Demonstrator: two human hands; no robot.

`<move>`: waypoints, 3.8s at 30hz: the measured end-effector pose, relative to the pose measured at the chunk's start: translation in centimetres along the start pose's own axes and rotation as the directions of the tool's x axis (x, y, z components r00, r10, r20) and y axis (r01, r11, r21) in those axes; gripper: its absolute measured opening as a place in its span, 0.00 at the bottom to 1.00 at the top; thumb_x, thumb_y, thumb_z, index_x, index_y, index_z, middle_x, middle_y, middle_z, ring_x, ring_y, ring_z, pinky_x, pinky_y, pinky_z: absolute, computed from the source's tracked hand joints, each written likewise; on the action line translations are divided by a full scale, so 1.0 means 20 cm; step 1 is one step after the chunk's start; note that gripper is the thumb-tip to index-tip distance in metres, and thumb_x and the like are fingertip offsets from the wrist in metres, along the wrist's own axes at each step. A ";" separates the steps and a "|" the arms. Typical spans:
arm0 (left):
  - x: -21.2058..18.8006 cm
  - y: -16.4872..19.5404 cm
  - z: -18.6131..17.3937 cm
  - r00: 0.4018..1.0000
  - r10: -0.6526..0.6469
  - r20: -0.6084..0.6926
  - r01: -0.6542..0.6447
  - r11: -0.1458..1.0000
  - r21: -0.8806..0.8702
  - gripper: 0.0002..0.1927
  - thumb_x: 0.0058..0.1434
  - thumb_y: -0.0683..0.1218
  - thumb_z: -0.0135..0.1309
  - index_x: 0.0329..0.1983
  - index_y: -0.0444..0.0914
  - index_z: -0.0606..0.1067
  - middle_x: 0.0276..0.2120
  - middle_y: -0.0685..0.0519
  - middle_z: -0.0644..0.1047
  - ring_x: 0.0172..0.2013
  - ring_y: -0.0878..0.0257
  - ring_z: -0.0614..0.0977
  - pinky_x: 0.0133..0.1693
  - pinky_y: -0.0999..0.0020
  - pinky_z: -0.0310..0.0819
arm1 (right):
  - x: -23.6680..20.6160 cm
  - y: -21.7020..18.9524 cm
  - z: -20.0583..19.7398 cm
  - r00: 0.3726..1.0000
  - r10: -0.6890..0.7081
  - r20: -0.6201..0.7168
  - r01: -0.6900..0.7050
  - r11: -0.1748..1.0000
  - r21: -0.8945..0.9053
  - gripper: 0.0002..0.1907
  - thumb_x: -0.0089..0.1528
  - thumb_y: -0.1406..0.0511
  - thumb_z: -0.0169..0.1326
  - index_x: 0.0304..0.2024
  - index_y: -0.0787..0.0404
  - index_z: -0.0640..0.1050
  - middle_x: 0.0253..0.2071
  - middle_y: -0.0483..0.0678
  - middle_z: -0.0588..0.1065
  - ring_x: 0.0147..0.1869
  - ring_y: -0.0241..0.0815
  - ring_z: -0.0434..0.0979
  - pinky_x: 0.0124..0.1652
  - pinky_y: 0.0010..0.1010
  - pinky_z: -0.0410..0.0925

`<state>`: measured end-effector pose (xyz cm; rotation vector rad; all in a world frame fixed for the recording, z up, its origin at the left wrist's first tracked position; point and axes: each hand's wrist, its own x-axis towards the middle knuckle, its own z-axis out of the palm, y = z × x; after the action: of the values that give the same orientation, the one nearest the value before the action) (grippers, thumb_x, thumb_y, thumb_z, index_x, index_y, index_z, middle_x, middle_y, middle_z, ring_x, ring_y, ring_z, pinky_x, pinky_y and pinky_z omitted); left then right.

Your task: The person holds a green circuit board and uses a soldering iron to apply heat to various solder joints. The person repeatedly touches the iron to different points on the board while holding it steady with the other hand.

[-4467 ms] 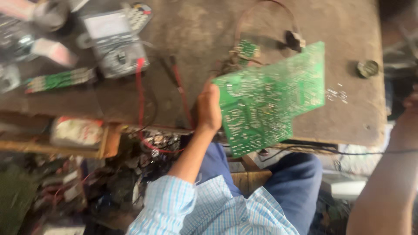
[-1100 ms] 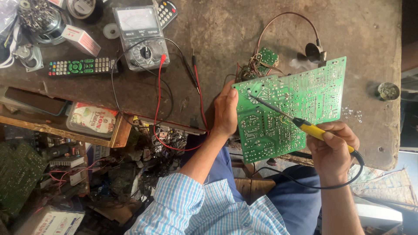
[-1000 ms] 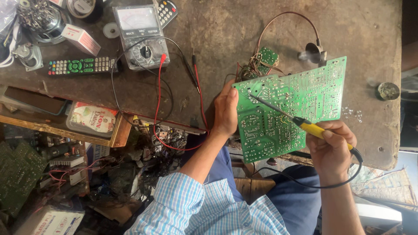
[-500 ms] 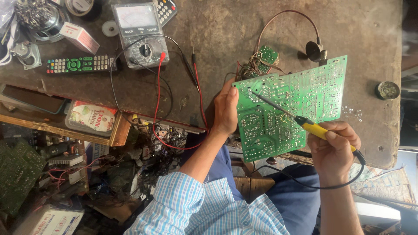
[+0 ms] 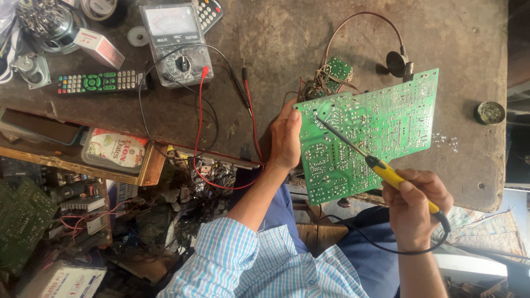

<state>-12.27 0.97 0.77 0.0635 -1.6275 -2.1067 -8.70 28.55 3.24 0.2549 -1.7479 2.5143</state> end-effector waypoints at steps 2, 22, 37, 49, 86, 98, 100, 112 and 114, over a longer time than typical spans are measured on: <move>0.01 0.00 -0.01 1.000 0.007 0.004 -0.007 1.000 0.007 0.28 0.75 0.59 0.37 0.56 0.33 0.74 0.35 0.54 0.78 0.36 0.69 0.74 0.40 0.73 0.67 | -0.02 -0.01 0.03 1.000 -0.014 -0.017 0.014 1.000 -0.015 0.06 0.66 0.74 0.54 0.43 0.75 0.75 0.36 0.59 0.76 0.33 0.46 0.79 0.33 0.30 0.72; 0.04 -0.01 -0.03 1.000 -0.025 0.003 0.025 1.000 0.013 0.32 0.73 0.65 0.37 0.55 0.34 0.75 0.38 0.52 0.78 0.39 0.67 0.75 0.43 0.71 0.69 | -0.19 -0.29 0.62 0.805 -0.375 0.460 0.582 0.347 -0.736 0.13 0.57 0.75 0.61 0.44 0.69 0.78 0.38 0.58 0.79 0.38 0.44 0.83 0.37 0.31 0.76; 0.07 -0.01 -0.03 0.999 -0.042 -0.006 0.042 0.998 0.044 0.33 0.72 0.66 0.37 0.54 0.35 0.75 0.35 0.54 0.78 0.37 0.68 0.76 0.41 0.70 0.69 | -0.14 -0.19 0.43 0.931 -0.325 0.163 0.344 0.639 -0.688 0.06 0.67 0.72 0.57 0.46 0.70 0.77 0.36 0.56 0.79 0.33 0.35 0.80 0.34 0.20 0.73; 0.08 -0.03 -0.04 1.000 -0.031 0.007 0.030 0.999 0.043 0.31 0.75 0.63 0.36 0.54 0.34 0.76 0.33 0.53 0.76 0.35 0.67 0.74 0.39 0.71 0.68 | -0.06 -0.05 0.26 0.998 -0.055 -0.045 0.048 0.989 -0.140 0.07 0.67 0.73 0.50 0.45 0.69 0.78 0.30 0.56 0.76 0.28 0.40 0.75 0.27 0.26 0.68; 0.08 -0.24 -0.06 0.991 -0.094 -0.095 0.095 0.995 0.005 0.24 0.76 0.56 0.36 0.45 0.31 0.73 0.42 0.52 0.75 0.43 0.65 0.75 0.48 0.67 0.71 | 0.22 -0.52 -0.61 0.949 -0.255 -0.186 -0.021 0.535 -0.845 0.07 0.68 0.73 0.56 0.48 0.69 0.81 0.38 0.49 0.79 0.36 0.31 0.77 0.37 0.19 0.69; 0.08 -0.16 -0.03 0.988 -0.154 0.005 0.152 0.968 -0.201 0.36 0.71 0.66 0.38 0.57 0.28 0.72 0.51 0.45 0.77 0.49 0.58 0.80 0.52 0.62 0.76 | 0.19 -0.58 -0.43 0.966 -0.199 -0.167 -0.082 0.375 -0.923 0.05 0.67 0.73 0.59 0.44 0.69 0.83 0.35 0.51 0.80 0.36 0.32 0.78 0.42 0.21 0.70; 0.07 -0.16 -0.03 0.989 -0.145 0.014 0.145 0.970 -0.194 0.37 0.71 0.67 0.38 0.57 0.28 0.71 0.51 0.44 0.77 0.50 0.58 0.80 0.52 0.62 0.76 | 0.18 -0.58 -0.43 0.966 -0.187 -0.180 -0.099 0.374 -0.922 0.05 0.67 0.73 0.59 0.44 0.69 0.83 0.35 0.51 0.80 0.36 0.32 0.78 0.41 0.21 0.70; 0.06 -0.21 -0.04 0.988 -0.152 -0.008 0.147 0.968 -0.202 0.35 0.72 0.65 0.38 0.55 0.28 0.72 0.50 0.45 0.76 0.50 0.60 0.79 0.53 0.63 0.75 | 0.19 -0.58 -0.43 0.968 -0.185 -0.169 -0.097 0.345 -0.933 0.05 0.66 0.73 0.59 0.45 0.68 0.83 0.35 0.52 0.80 0.36 0.33 0.79 0.40 0.22 0.70; 0.06 -0.23 -0.05 0.988 -0.156 -0.006 0.152 0.966 -0.208 0.34 0.73 0.64 0.38 0.55 0.28 0.72 0.50 0.45 0.76 0.50 0.60 0.79 0.52 0.64 0.74 | 0.19 -0.58 -0.42 0.966 -0.189 -0.176 -0.100 0.355 -0.930 0.05 0.67 0.73 0.59 0.45 0.68 0.83 0.36 0.52 0.80 0.37 0.33 0.79 0.40 0.22 0.70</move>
<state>-14.49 0.45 -3.47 0.1497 -1.4209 -2.3737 -11.54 40.40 11.66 -0.1153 -2.6128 1.0007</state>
